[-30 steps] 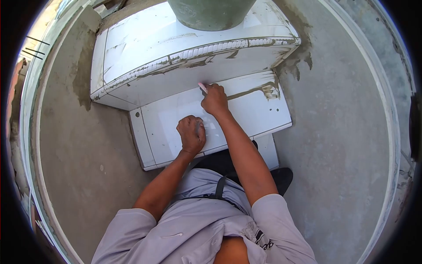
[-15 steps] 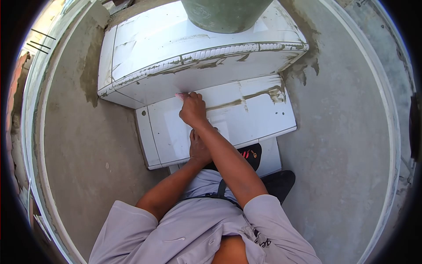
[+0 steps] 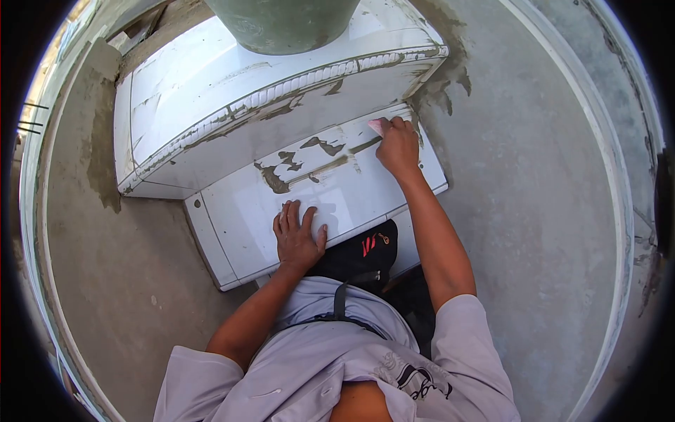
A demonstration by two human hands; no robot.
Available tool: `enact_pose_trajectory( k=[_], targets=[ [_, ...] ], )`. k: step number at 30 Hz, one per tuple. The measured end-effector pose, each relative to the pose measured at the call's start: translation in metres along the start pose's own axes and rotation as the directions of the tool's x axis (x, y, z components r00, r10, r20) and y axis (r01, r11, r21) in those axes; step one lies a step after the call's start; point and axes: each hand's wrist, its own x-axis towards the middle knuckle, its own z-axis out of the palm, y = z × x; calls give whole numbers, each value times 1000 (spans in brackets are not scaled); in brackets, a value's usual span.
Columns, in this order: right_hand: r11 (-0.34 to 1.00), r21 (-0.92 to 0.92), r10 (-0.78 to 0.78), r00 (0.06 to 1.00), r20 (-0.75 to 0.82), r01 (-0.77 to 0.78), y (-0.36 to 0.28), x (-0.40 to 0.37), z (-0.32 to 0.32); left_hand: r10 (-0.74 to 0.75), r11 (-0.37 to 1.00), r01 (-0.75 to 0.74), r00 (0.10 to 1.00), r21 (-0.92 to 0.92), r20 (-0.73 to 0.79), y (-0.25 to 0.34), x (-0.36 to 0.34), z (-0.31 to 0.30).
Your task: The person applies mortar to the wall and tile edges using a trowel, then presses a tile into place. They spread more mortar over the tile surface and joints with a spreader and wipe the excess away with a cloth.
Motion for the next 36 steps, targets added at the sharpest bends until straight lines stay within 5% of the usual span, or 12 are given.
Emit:
enact_pose_trajectory(
  k=[1,5,11,23,30,34,36],
  targets=[
    [983,-181,-2,1000,15,5,18,7,0,5,1000,-5,1000,7,-5,0,1,0],
    [931,-363,-44,999,-21,33,52,38,16,7,1000,-7,1000,8,-8,0,2,1],
    [932,-358,39,998,-54,-56,59,54,44,-3,1000,3,1000,15,-1,2,5,0],
    [913,-407,197,912,359,-37,56,59,9,16,1000,-15,999,15,-42,2,5,0],
    [879,-476,158,956,248,-22,103,-80,-17,21,1000,-21,1000,8,-23,0,4,0],
    [888,-448,264,916,301,-109,93,-77,-51,24,1000,-23,1000,9,-19,0,2,1],
    [923,-383,137,969,205,-49,90,-59,-47,23,1000,-23,999,6,-23,0,2,2]
  ],
)
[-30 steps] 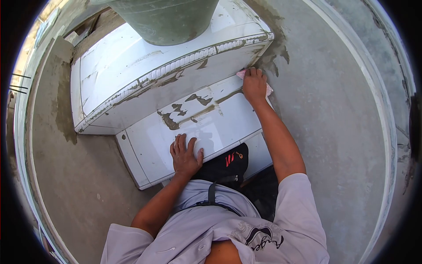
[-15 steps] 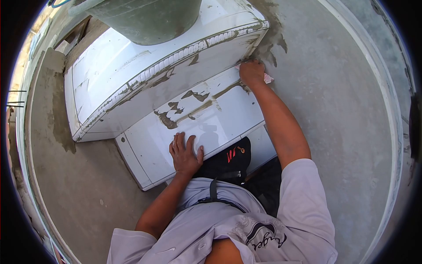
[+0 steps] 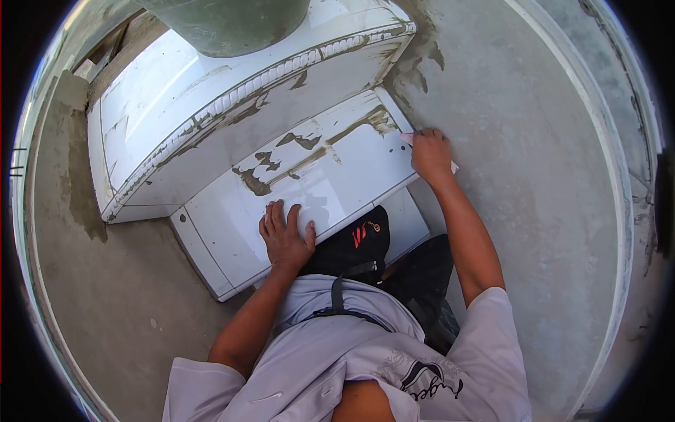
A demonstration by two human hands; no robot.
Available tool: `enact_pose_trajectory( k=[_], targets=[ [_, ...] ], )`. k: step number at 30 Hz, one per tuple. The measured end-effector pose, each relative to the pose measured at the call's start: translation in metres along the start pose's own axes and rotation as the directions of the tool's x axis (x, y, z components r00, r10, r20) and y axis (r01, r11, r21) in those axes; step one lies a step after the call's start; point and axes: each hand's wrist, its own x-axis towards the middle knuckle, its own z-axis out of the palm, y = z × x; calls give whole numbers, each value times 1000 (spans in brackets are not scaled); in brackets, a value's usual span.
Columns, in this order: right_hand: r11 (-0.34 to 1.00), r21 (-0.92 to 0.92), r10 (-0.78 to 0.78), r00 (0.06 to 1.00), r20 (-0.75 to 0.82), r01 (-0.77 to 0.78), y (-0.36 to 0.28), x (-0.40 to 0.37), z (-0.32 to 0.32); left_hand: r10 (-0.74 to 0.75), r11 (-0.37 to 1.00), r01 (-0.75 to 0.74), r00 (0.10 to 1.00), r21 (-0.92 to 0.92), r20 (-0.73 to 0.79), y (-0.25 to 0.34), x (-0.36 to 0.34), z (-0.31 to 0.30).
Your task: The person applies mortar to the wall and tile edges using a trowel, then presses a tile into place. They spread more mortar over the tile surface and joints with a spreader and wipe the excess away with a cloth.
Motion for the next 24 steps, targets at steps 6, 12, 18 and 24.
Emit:
enact_pose_trajectory(
  k=[6,12,18,24],
  targets=[
    [998,-69,-2,998,-66,-3,1,-20,34,5,1000,-5,1000,9,-14,-2,-1,1],
    [999,-13,35,997,-68,-36,25,-66,10,-10,1000,11,1000,14,-6,0,0,3],
    [998,-58,36,998,-46,-38,17,-63,26,2,1000,-2,1000,25,0,-1,0,1],
    [997,9,77,975,-207,-76,15,-62,27,-5,1000,5,1000,28,9,0,-1,2]
  ],
)
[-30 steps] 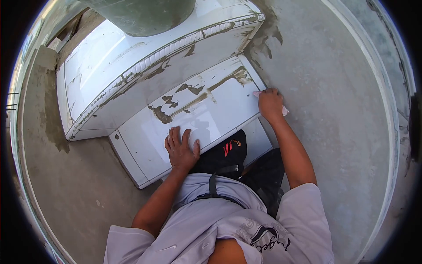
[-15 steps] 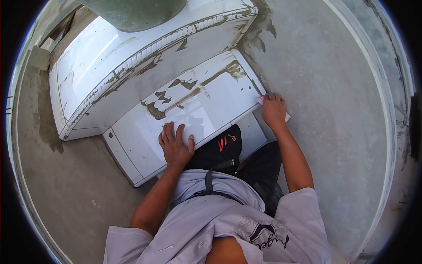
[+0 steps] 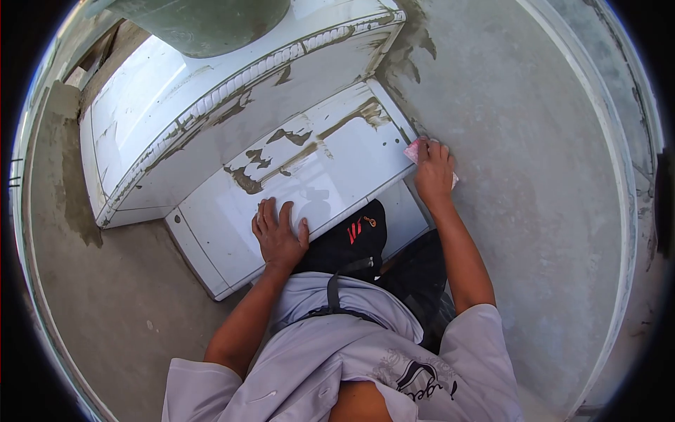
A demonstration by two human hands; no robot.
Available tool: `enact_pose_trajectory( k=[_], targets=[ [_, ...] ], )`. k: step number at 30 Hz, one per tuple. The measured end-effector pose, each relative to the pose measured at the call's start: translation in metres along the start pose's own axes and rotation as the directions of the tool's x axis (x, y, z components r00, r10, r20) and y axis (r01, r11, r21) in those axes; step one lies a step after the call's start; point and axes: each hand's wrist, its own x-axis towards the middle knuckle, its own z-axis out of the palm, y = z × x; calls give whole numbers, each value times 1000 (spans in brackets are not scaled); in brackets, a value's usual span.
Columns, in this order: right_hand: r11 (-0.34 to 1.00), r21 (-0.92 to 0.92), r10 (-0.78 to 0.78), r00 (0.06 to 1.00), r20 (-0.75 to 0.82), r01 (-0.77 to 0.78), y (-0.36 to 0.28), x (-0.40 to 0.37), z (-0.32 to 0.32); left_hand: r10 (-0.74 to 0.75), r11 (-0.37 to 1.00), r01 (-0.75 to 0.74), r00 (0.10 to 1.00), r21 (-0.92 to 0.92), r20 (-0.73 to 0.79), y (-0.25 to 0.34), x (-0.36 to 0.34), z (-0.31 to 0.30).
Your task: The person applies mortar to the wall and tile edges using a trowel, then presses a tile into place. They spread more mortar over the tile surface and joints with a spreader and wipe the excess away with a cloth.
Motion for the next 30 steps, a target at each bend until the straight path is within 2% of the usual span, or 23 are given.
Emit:
enact_pose_trajectory(
  k=[4,7,10,14,15,17,18,19,21,23,26,29,30],
  targets=[
    [999,-30,-21,993,-120,17,-8,-6,38,7,1000,-7,1000,16,0,0,1,1],
    [994,40,107,991,-84,-104,-14,-12,52,11,999,-11,1000,31,6,0,1,2],
    [983,109,148,989,21,-150,-9,-19,46,23,999,-23,1000,24,-9,-1,0,3],
    [963,57,243,937,253,-265,-12,-25,4,13,1000,-13,1000,-7,8,-4,1,0],
    [955,226,145,967,210,-193,-27,-22,-7,-2,1000,2,1000,-22,12,-3,2,-2],
    [849,527,-6,995,100,-48,-69,-20,-34,-14,999,14,1000,-44,12,-3,1,-4],
    [713,701,-89,989,121,-22,-100,-12,-48,-10,999,10,1000,-49,3,-4,0,-2],
    [612,789,-179,981,76,51,-129,-7,-56,-2,998,1,1000,-57,-12,-5,0,-1],
    [653,704,-350,936,-47,279,-180,1,-65,5,995,-6,1000,-99,-7,-7,-2,0],
    [620,690,-463,884,-64,374,-222,5,-67,22,991,-22,1000,-129,-2,-12,-4,3],
    [463,581,-612,716,-338,670,-260,17,-57,25,996,-26,1000,-80,-17,-17,-7,11],
    [302,519,-659,568,-493,800,-302,27,-62,19,998,-15,997,-69,70,-19,-12,16],
    [286,513,-674,551,-492,809,-320,28,-59,19,997,-12,995,-73,100,-19,-12,15]
  ],
)
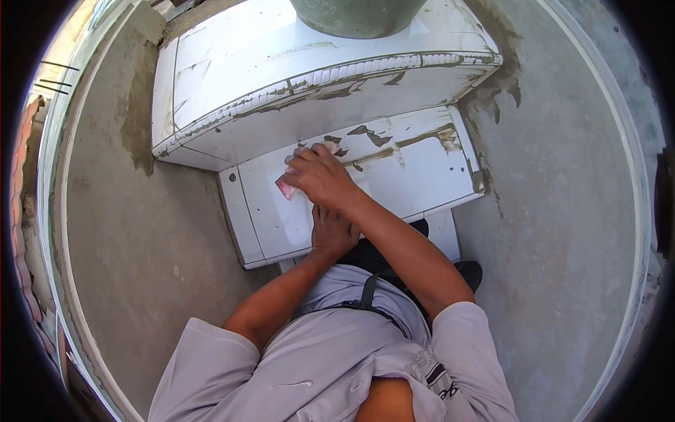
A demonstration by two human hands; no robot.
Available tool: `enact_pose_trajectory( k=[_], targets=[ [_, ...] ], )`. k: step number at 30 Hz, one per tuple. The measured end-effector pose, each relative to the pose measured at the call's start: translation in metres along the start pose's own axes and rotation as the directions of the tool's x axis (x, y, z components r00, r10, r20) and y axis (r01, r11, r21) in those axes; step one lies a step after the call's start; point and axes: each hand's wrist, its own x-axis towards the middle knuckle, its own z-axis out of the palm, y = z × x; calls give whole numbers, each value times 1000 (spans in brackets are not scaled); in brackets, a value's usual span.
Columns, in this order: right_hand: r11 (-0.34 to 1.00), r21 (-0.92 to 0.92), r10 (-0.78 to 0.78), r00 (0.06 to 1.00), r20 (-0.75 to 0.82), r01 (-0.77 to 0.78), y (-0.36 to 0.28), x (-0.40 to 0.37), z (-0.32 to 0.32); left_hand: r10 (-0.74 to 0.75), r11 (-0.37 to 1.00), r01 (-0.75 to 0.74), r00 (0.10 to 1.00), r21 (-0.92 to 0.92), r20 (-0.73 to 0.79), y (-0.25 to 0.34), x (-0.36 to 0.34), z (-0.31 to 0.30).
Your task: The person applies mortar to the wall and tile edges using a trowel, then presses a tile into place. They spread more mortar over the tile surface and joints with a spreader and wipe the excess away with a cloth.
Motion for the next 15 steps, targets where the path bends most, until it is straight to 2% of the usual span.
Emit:
enact_pose_trajectory(
  k=[2,5,10,12,14,15],
  targets=[
    [1000,-9,-19,999,34,20,6,6,25,28,999,-30,996,-21,-86,1,0,-2],
    [996,-19,83,994,72,-82,30,-22,13,96,991,-110,982,-78,-165,3,2,-4],
    [944,-150,319,931,179,-294,98,-126,-89,96,986,-117,982,-120,-164,12,8,-16],
    [814,-283,578,756,307,-508,102,-157,-143,91,987,-110,982,-115,-163,13,7,-17],
    [693,-419,672,736,80,-587,104,-187,-163,93,987,-113,981,-113,-170,12,7,-16],
    [630,-410,735,677,41,-659,100,-191,-165,94,987,-115,980,-113,-173,13,8,-17]
  ],
)
